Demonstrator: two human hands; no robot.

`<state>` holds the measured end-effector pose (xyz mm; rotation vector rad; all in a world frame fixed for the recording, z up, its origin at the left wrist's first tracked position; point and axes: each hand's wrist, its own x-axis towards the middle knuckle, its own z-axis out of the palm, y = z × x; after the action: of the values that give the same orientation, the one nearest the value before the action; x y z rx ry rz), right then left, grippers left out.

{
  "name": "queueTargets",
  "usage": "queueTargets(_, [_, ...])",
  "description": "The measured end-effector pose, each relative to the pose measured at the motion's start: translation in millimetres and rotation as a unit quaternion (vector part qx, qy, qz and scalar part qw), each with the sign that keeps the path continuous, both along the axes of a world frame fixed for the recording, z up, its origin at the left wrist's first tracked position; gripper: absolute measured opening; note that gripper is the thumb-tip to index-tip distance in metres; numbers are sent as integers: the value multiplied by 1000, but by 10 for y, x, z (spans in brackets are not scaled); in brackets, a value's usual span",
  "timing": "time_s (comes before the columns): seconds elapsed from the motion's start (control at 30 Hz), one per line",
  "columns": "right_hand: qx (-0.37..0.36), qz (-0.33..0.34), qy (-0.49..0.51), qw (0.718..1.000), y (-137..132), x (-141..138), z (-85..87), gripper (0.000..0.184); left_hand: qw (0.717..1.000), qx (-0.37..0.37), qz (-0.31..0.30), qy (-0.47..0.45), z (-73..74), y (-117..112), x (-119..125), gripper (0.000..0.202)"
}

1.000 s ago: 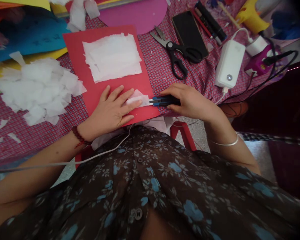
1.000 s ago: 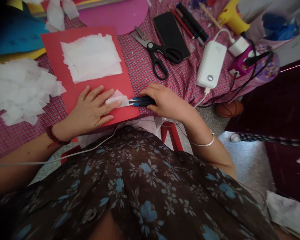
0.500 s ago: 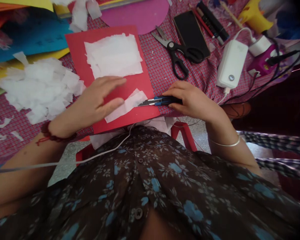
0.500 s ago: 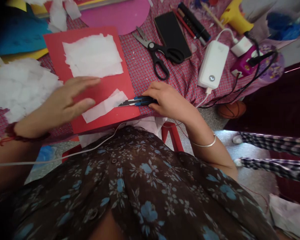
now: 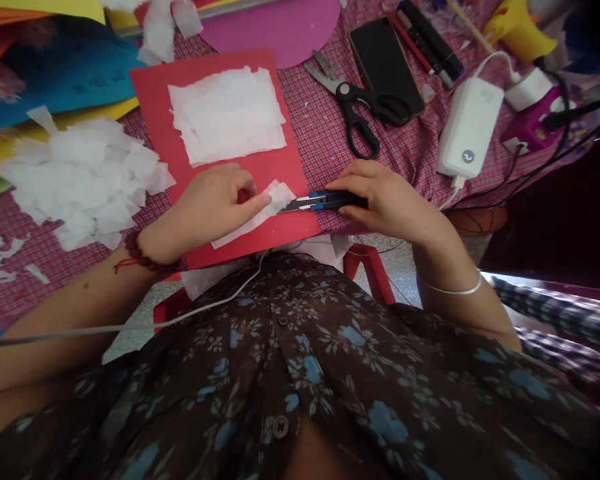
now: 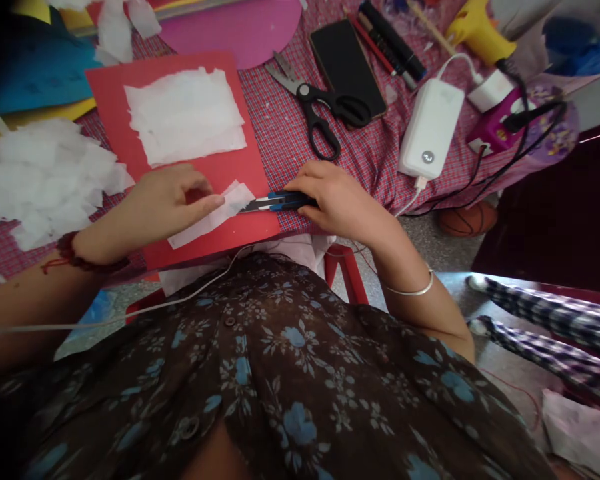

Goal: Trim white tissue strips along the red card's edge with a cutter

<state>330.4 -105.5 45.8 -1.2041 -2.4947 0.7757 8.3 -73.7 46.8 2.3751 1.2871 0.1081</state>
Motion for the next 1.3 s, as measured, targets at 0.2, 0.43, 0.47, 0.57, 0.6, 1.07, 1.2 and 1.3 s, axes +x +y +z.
queueTargets(0.2, [1,-6,-3,1000,-2,-14,-20,37,997,-68,43,-1,-16,49,143,17])
queueTargets(0.43, [12,6,8,1000,5,23,-62,37,991,-103,76,-38,-43,38,175,10])
queueTargets(0.47, [12,7,9,1000,6,24,-62,37,992,-94,78,-36,-48,30,162,10])
queueTargets(0.57, [5,9,5,1000,12,21,-55,37,993,-84,77,-25,-43,4,139,9])
queueTargets(0.6, [2,9,3,1000,15,20,-52,37,993,-85,76,-19,-35,-4,139,8])
queueTargets(1.07, [-15,7,-10,1000,73,-32,-6,38,994,-73,75,-17,-25,-59,118,10])
queueTargets(1.2, [-10,19,-19,1000,124,-37,-17,38,996,-64,54,-42,-81,-38,57,13])
queueTargets(1.3, [3,26,-24,999,155,-22,-35,39,995,-78,63,-24,-45,-45,46,20])
